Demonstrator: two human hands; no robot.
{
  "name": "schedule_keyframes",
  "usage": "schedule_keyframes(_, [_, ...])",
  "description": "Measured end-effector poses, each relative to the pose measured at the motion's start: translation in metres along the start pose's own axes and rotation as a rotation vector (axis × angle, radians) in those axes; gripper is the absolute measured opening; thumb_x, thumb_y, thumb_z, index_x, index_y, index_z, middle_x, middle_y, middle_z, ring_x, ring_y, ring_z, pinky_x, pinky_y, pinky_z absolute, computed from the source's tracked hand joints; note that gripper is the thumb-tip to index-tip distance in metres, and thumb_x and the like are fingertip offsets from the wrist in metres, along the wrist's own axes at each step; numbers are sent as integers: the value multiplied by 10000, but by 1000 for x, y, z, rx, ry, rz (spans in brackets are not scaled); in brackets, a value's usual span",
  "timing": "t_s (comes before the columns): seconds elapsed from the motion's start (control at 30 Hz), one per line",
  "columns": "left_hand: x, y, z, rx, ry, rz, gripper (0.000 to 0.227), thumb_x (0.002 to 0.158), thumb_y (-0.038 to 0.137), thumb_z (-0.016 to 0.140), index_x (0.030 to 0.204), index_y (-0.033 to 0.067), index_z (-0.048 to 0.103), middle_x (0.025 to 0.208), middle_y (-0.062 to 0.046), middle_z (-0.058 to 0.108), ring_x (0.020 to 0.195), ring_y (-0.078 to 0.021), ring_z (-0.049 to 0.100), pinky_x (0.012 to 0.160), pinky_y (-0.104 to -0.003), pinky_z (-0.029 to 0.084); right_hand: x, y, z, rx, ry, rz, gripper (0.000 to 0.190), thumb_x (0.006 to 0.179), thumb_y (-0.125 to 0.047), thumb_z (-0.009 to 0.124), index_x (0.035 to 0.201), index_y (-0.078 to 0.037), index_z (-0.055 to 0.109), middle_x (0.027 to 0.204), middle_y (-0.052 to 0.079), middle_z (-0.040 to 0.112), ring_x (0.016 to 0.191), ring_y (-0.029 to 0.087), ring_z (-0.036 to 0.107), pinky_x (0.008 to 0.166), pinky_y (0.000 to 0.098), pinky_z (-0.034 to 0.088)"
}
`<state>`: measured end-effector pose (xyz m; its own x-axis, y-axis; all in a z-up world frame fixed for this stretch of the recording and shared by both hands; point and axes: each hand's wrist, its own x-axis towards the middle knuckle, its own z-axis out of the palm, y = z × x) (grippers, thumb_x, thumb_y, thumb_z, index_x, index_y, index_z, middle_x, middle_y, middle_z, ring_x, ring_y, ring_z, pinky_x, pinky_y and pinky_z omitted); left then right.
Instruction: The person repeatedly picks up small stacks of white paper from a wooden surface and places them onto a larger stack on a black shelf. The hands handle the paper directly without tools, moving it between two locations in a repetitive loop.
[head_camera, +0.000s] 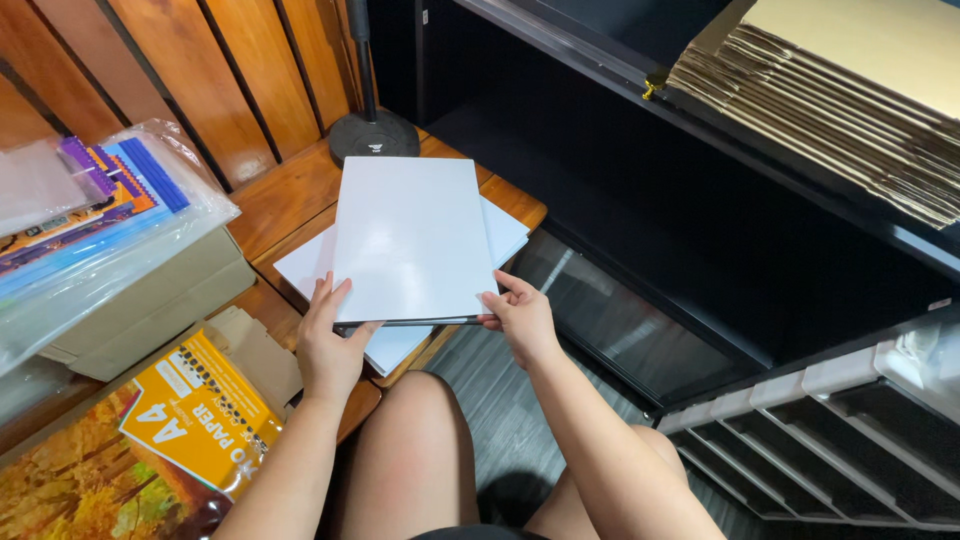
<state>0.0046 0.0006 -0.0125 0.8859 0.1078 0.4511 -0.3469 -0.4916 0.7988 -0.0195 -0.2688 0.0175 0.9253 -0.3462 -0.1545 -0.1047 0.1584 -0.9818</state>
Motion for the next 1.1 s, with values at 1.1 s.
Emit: schedule_keyframes(1.1, [-1,21,-20,-68,-62,-203,224,933,-77,673,921,113,793,1090,-111,763,1415,-276,557,1152,-426,464,-21,13,-49,60,36,38,543,900,44,737,1422,20,593,710,140,666,609,275,757,567,314,667])
